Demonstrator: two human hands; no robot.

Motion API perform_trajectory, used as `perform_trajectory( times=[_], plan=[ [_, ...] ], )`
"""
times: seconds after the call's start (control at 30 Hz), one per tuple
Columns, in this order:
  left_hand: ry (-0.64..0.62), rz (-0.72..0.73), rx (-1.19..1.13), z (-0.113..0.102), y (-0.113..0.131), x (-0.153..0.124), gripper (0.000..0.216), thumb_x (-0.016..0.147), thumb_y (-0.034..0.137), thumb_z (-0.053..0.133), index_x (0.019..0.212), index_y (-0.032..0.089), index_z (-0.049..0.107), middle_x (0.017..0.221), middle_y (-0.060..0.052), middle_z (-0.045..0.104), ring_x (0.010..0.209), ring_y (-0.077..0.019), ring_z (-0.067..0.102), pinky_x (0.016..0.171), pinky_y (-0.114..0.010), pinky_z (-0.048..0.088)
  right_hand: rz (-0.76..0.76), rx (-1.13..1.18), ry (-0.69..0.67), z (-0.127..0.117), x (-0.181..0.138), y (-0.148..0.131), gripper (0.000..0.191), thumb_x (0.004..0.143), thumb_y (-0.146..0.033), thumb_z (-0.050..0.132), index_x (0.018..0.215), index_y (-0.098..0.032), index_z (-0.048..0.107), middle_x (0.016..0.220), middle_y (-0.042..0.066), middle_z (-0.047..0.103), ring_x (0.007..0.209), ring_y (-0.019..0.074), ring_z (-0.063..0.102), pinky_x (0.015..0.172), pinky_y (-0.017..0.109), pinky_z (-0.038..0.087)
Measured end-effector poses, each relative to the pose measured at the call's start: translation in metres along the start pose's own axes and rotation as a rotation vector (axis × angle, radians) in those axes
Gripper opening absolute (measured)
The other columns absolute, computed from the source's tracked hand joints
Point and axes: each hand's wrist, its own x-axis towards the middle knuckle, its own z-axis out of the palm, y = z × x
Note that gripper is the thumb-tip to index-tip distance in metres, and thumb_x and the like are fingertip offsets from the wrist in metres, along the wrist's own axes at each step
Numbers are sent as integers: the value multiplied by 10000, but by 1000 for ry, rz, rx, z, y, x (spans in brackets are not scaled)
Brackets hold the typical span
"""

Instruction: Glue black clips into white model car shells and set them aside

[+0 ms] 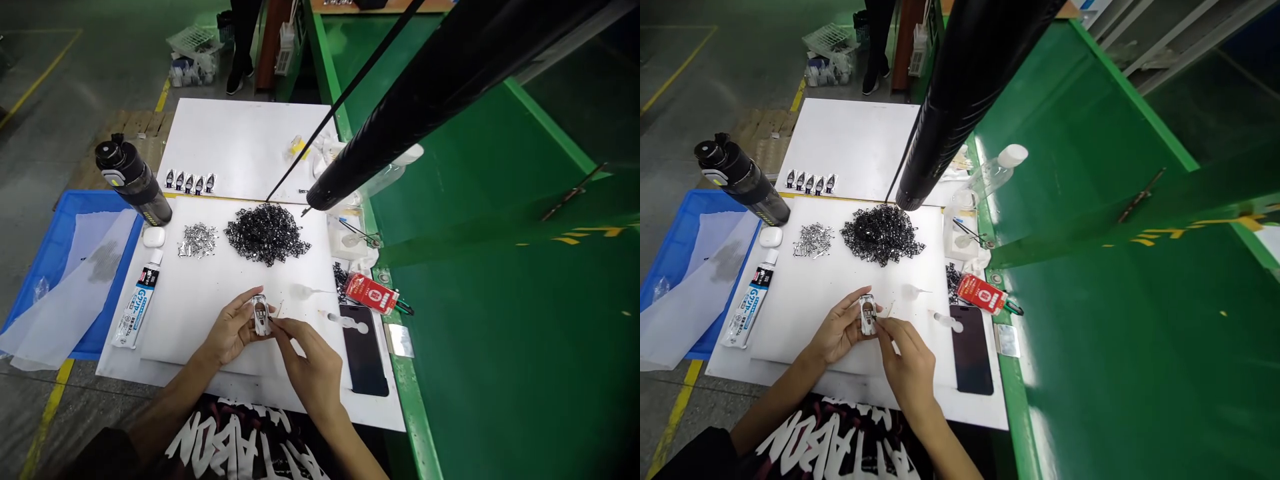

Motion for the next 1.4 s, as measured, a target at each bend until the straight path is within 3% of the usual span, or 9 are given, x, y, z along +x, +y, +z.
perform_trajectory(
  times=[0.1,0.2,0.6,0.7,0.8,0.97,1.1,1.27,1.4],
  plan=[
    [7,12,9,0,-1,0,650,843,469,955,1407,227,741,1176,-130,850,913,-198,790,833,-340,657,-123,-34,32,7,-2,0,324,1055,-114,651,1300,-269,795,1006,68,808,850,210,805,774,334,720],
    [0,29,26,1,-1,1,650,821,492,968,1372,221,753,1179,-143,854,919,-213,803,794,-313,644,-140,-42,36,15,-5,-1,388,1052,-106,656,1382,-272,773,1021,80,777,872,212,777,754,328,709],
    [42,32,42,5,0,0,650,755,473,1013,1317,213,814,1110,-135,876,936,-238,828,842,-338,658,-108,-127,-29,16,-6,-3,234,1085,-160,617,1147,-218,835,988,91,745,817,198,702,624,290,632],
    [50,29,54,4,-1,0,637,779,437,999,1332,189,801,1102,-145,877,923,-246,830,800,-323,654,-134,-158,-89,12,-6,-5,230,1089,-196,615,1195,-193,819,1022,112,734,855,212,707,644,312,658],
    [57,44,37,5,0,-2,631,783,438,997,1318,183,779,1089,-134,877,911,-239,834,780,-306,658,-121,-108,-114,7,-5,-6,303,1060,-202,657,1326,-256,792,1063,125,729,885,243,734,664,360,699],
    [37,96,15,8,4,-4,570,754,398,1025,1189,209,709,1160,-106,864,988,-244,842,877,-346,667,102,88,-1,7,-12,-4,365,1062,-199,632,1376,-336,758,1068,110,757,881,269,798,726,420,744],
    [34,148,123,9,-3,-8,506,768,403,1014,1080,221,659,1172,-105,867,1094,-260,827,978,-371,635,300,233,-47,15,-25,3,284,1099,-342,612,1369,-299,691,958,60,834,725,254,820,620,376,731],
    [58,325,352,8,-20,-16,364,929,478,871,1134,255,671,1233,-125,871,1263,-291,783,1156,-466,550,290,128,-70,15,-32,16,240,1083,-496,652,1124,-266,705,777,48,790,574,251,762,438,345,610],
    [1,369,460,8,-25,-18,336,959,486,830,1151,229,730,1355,-180,830,1362,-332,744,1215,-509,530,232,-13,-44,17,-31,27,311,1112,-526,569,1028,-251,687,693,34,743,500,225,693,416,326,552]
  ],
)
